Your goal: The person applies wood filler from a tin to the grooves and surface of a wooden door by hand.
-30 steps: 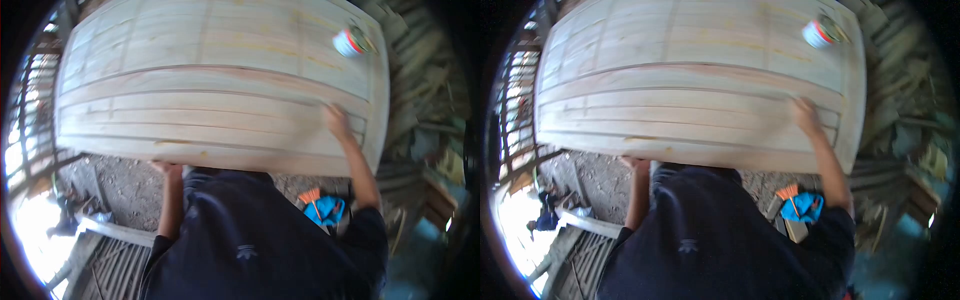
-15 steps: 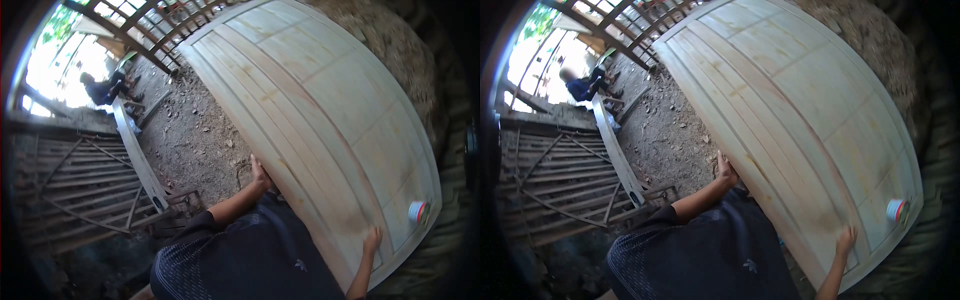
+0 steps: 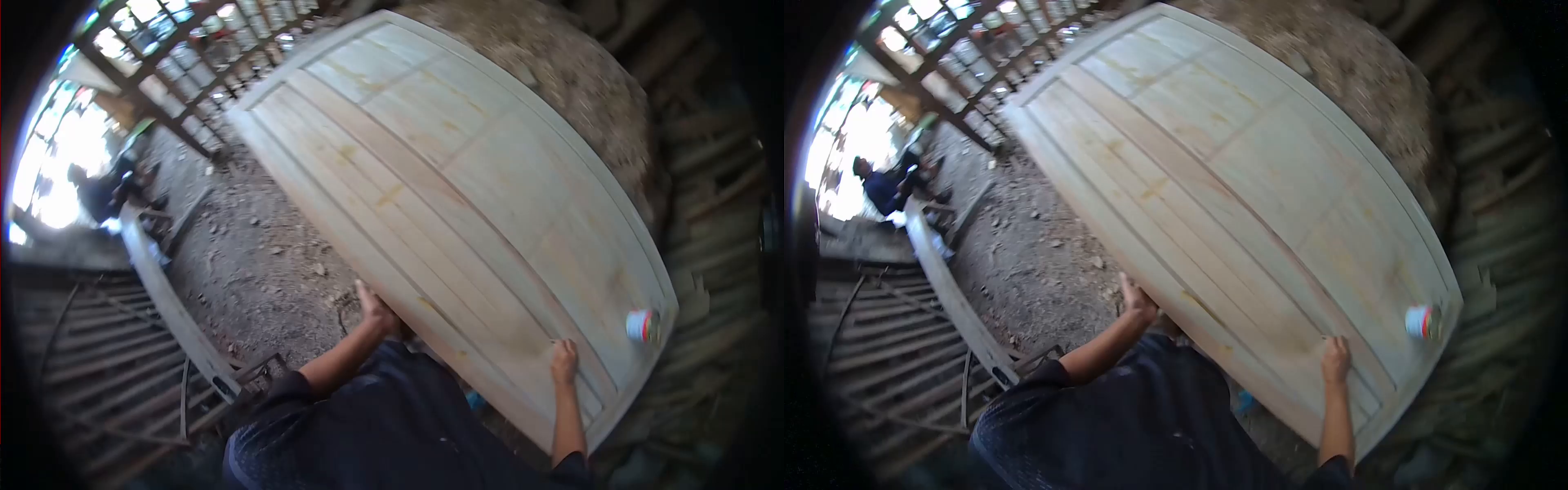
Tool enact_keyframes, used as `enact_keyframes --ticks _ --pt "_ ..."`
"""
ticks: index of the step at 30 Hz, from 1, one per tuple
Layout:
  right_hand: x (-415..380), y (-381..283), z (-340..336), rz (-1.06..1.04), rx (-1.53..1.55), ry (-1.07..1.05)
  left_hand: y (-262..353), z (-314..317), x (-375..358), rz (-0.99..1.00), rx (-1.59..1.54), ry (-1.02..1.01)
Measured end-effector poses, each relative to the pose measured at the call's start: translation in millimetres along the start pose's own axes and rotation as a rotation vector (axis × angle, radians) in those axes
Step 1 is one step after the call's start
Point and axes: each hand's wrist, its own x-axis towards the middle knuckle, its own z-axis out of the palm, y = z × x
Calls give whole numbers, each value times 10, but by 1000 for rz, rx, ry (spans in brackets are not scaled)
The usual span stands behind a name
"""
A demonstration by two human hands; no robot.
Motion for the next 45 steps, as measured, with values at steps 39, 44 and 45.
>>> enact_keyframes --ticks 39,44,45 --pt "-1543 1681 -152 -6 214 254 -2938 -544 -1448 -119 82 88" --pt "-2433 2787 -355 90 124 263 -3020 -567 -1436 11 200 -40" --pt "-2415 2765 -446 78 167 245 -3026 -544 -1450 30 194 -42"
